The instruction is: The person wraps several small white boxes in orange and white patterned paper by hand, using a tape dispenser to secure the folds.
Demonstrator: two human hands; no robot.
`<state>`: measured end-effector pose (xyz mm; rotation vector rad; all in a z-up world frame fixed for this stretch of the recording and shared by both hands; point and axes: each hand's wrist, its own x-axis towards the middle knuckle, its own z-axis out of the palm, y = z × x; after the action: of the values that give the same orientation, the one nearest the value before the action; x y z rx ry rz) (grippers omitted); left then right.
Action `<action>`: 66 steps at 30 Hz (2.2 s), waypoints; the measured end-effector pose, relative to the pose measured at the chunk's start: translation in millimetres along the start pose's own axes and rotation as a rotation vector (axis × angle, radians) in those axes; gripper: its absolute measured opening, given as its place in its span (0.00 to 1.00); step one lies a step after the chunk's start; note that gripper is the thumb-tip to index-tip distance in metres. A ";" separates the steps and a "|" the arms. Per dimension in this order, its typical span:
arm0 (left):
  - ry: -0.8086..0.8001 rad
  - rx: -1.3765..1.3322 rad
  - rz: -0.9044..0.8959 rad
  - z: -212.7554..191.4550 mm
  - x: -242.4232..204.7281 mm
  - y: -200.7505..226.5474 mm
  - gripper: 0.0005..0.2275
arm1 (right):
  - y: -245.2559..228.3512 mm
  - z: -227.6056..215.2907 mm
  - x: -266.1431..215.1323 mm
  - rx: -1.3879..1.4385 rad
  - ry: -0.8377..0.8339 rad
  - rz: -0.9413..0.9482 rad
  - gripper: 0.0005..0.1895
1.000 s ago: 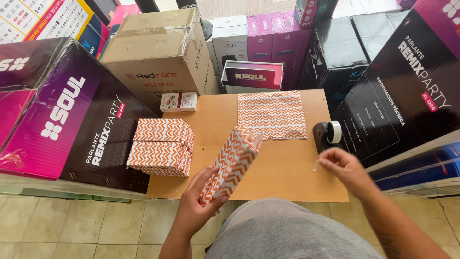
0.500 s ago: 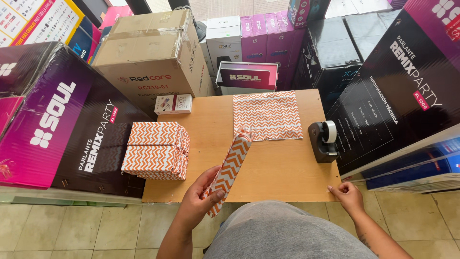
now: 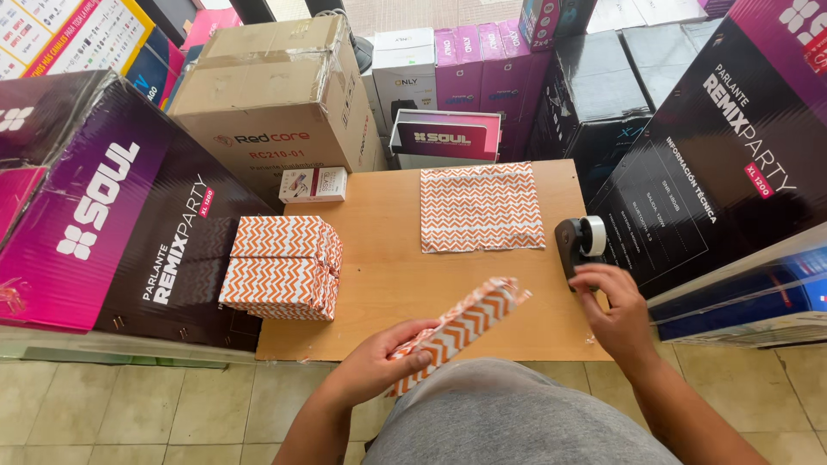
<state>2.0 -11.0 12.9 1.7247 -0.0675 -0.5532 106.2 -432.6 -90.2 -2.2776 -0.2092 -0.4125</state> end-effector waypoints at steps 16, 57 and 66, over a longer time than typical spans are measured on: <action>-0.011 0.110 0.002 29.9 8.5 16.6 0.10 | -176.5 -11.0 29.4 -0.034 -0.815 -0.504 0.06; 0.132 0.408 0.825 34.2 -15.2 33.8 0.11 | -194.9 -16.6 34.5 0.147 -0.825 -0.594 0.06; 0.258 0.447 0.779 38.8 -9.0 15.2 0.03 | -189.2 -14.2 19.5 0.105 -0.767 -0.678 0.08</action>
<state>-17.5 -46.9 25.2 1.9989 -0.6883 0.2839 68.6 -315.9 55.9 -2.1036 -1.3680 0.1681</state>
